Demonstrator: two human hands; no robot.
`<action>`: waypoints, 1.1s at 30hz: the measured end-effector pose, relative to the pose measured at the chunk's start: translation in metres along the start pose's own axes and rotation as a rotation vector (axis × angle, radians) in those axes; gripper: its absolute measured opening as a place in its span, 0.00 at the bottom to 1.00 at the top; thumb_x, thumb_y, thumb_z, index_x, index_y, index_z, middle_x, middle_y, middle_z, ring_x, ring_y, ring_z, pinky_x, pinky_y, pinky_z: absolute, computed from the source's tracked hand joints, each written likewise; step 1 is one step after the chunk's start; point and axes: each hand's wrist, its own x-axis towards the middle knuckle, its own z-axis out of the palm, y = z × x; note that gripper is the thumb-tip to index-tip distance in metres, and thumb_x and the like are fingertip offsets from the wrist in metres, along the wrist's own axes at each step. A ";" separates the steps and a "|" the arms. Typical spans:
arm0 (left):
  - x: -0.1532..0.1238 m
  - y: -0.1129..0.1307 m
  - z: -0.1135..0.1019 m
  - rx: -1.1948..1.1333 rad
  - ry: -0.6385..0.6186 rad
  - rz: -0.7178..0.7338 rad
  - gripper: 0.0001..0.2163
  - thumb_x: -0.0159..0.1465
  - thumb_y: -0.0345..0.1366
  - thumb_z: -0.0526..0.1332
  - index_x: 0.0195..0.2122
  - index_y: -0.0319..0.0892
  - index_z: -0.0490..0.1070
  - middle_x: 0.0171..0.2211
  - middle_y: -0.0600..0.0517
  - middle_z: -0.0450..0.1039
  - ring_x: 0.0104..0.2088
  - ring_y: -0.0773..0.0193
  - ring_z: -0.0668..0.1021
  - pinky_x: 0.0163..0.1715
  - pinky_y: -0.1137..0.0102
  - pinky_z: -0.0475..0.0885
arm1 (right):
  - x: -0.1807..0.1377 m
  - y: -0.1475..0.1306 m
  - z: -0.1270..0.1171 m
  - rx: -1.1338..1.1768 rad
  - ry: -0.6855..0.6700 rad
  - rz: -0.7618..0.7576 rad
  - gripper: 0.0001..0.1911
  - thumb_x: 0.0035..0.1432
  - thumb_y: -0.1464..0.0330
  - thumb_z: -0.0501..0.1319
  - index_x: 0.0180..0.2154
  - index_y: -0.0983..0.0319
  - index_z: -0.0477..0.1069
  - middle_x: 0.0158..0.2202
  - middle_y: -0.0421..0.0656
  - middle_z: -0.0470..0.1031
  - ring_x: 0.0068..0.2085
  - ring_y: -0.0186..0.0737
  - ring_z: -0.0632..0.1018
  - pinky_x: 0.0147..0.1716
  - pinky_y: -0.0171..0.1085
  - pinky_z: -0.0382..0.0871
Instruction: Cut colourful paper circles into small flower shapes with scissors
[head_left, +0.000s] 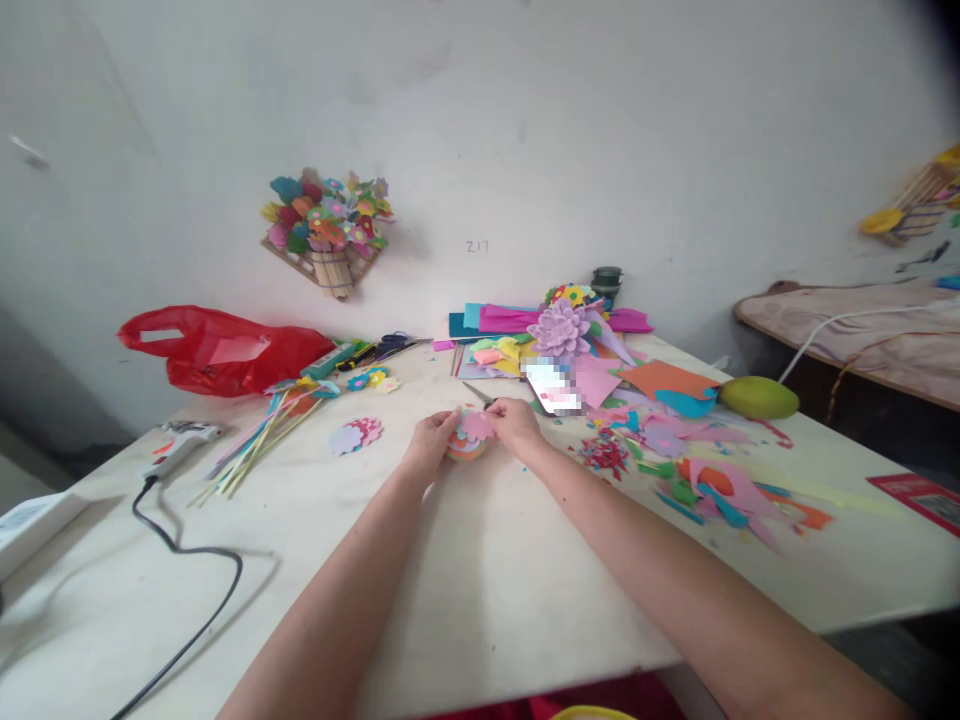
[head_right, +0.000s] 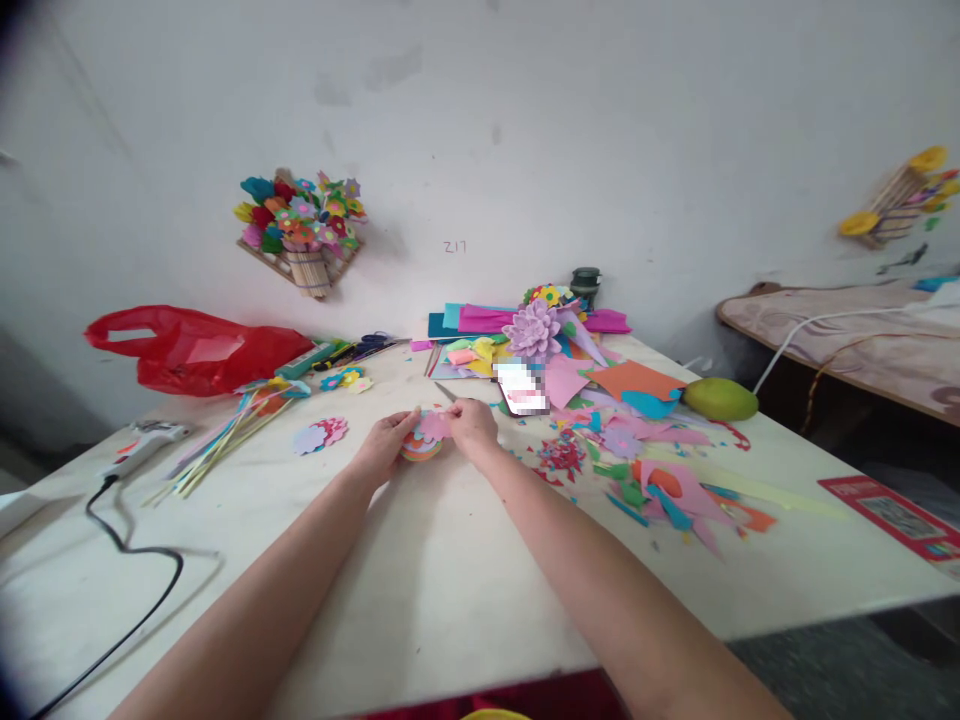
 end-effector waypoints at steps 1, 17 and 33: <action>-0.003 0.001 0.000 -0.042 -0.048 -0.016 0.18 0.47 0.44 0.70 0.33 0.36 0.73 0.24 0.48 0.76 0.25 0.62 0.77 0.28 0.70 0.71 | 0.000 0.001 0.001 0.020 0.017 -0.001 0.08 0.47 0.64 0.63 0.22 0.62 0.73 0.20 0.40 0.73 0.24 0.36 0.73 0.23 0.32 0.62; -0.008 -0.010 0.000 0.029 -0.068 -0.001 0.15 0.45 0.40 0.71 0.29 0.36 0.73 0.22 0.50 0.75 0.23 0.64 0.77 0.27 0.70 0.71 | -0.015 -0.009 -0.020 0.667 -0.050 0.252 0.08 0.48 0.67 0.62 0.23 0.63 0.66 0.13 0.35 0.65 0.14 0.28 0.64 0.11 0.28 0.55; -0.018 -0.007 -0.006 0.105 -0.158 0.017 0.20 0.42 0.37 0.73 0.35 0.35 0.74 0.30 0.46 0.78 0.28 0.60 0.78 0.31 0.68 0.72 | -0.010 -0.005 -0.023 0.540 0.097 0.246 0.12 0.50 0.64 0.59 0.20 0.61 0.63 0.12 0.35 0.64 0.12 0.28 0.60 0.11 0.29 0.51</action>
